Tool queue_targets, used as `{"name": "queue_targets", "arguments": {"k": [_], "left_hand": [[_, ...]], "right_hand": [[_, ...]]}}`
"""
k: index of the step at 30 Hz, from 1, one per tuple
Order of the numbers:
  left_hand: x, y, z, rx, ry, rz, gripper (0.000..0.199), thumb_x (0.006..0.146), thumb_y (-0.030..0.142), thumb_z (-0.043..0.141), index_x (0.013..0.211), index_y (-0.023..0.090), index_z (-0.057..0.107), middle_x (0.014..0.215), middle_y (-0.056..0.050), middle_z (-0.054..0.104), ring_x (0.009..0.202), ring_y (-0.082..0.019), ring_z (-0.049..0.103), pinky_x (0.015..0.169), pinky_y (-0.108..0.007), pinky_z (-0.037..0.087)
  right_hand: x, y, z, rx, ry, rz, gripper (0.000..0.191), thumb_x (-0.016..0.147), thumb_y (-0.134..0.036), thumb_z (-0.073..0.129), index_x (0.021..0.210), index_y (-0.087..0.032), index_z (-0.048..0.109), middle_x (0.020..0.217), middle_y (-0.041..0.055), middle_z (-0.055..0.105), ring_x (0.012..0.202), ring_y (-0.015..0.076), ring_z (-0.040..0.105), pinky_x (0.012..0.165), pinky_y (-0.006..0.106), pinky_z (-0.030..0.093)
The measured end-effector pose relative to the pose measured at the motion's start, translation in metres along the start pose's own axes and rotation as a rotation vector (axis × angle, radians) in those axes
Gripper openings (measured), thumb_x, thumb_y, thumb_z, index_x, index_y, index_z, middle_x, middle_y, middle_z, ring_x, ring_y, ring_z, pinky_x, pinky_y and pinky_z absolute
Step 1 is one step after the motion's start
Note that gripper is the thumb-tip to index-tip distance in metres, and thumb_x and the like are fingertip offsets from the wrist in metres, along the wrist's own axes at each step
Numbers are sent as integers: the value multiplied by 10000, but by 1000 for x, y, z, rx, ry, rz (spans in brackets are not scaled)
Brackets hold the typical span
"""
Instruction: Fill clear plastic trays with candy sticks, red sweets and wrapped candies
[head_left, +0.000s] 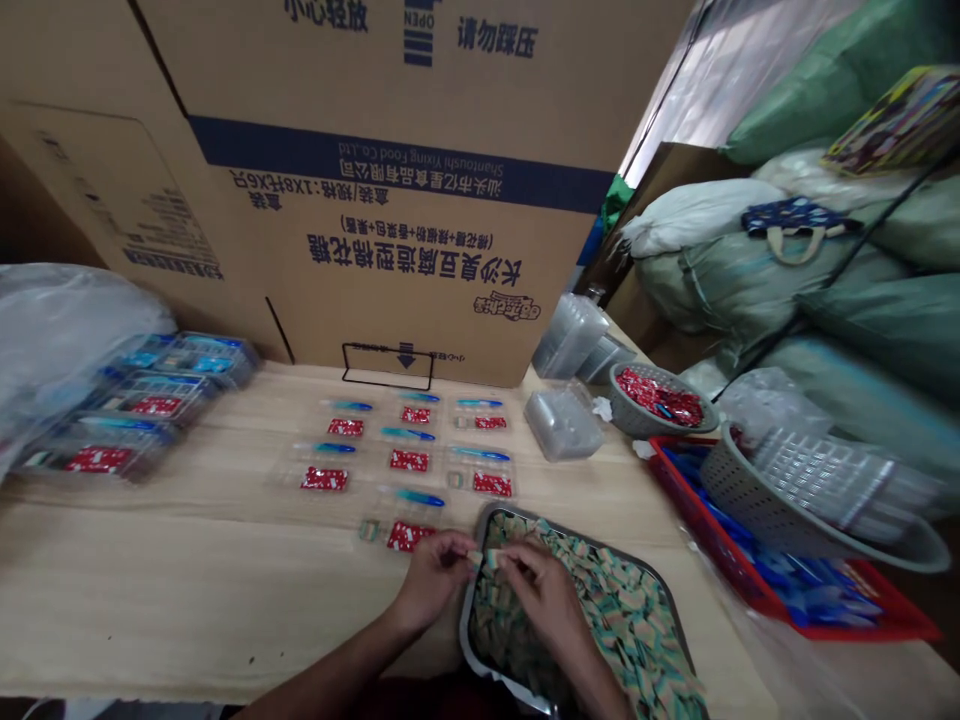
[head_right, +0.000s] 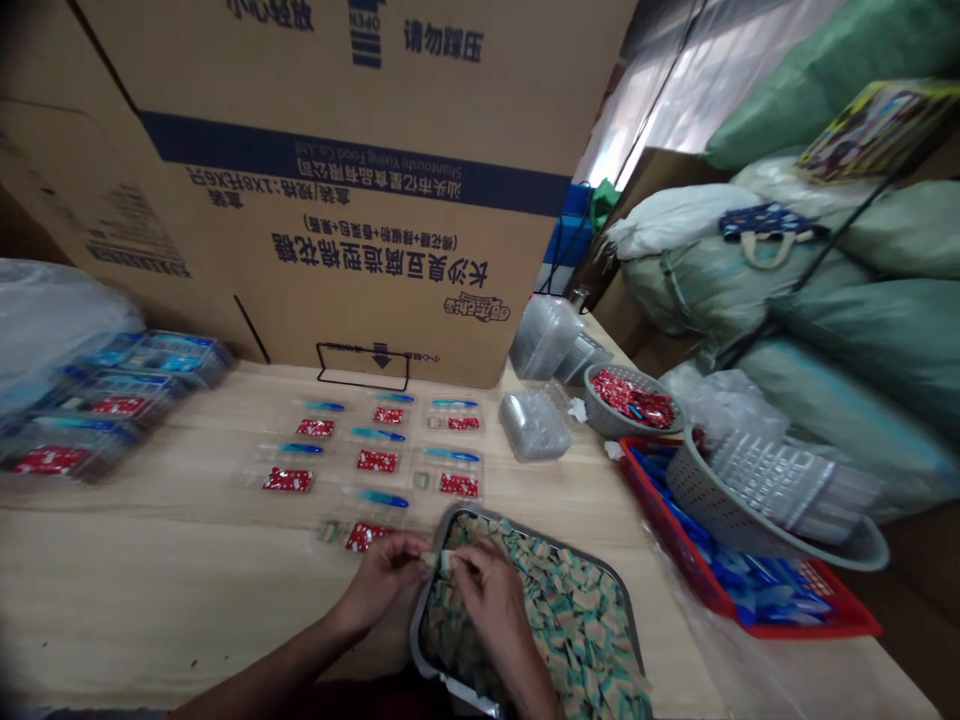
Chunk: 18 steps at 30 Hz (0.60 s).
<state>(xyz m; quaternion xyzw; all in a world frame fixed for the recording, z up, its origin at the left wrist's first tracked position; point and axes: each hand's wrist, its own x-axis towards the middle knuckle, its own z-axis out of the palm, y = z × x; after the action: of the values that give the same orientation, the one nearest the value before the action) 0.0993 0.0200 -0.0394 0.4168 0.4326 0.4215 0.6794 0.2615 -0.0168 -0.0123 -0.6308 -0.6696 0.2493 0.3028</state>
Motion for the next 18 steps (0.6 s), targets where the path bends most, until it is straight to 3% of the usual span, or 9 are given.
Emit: {"name": "queue_targets", "arguments": {"k": [2, 4, 8, 15, 18], "left_hand": [[1, 0, 4, 24, -20, 39, 209, 529, 262, 790, 678, 155, 688, 653, -14, 673, 614, -138, 591, 616, -245, 478], [1, 0, 7, 26, -43, 60, 212, 545, 274, 789, 697, 158, 698, 676, -23, 690, 645, -147, 603, 643, -247, 480], [-3, 0, 3, 21, -64, 66, 202, 559, 278, 779, 712, 167, 708, 695, -17, 703, 676, -150, 616, 683, -250, 482], [-1, 1, -7, 83, 28, 24, 218, 518, 299, 785, 656, 165, 682, 590, 7, 655, 583, -144, 584, 614, -259, 476], [-1, 3, -5, 95, 34, 35, 184, 521, 279, 767, 636, 165, 680, 591, 4, 652, 584, -141, 577, 611, -254, 469]], "right_hand": [[-2, -1, 4, 175, -14, 15, 292, 860, -385, 476, 750, -185, 658, 687, 28, 628, 663, 166, 580, 617, 252, 437], [-4, -5, 12, 206, 33, 33, 302, 843, -400, 492, 677, -179, 613, 635, 13, 598, 606, 149, 556, 570, 236, 411], [-10, -9, 25, 87, 138, 16, 287, 857, -357, 459, 649, -181, 549, 655, 13, 565, 615, 142, 544, 576, 231, 394], [1, 4, 6, -253, 61, 1, 278, 884, -224, 396, 771, -202, 649, 804, 58, 621, 790, 191, 599, 718, 280, 439], [13, 4, 8, -411, -49, 19, 244, 849, -152, 424, 793, -209, 655, 866, 61, 616, 823, 191, 607, 720, 272, 447]]}}
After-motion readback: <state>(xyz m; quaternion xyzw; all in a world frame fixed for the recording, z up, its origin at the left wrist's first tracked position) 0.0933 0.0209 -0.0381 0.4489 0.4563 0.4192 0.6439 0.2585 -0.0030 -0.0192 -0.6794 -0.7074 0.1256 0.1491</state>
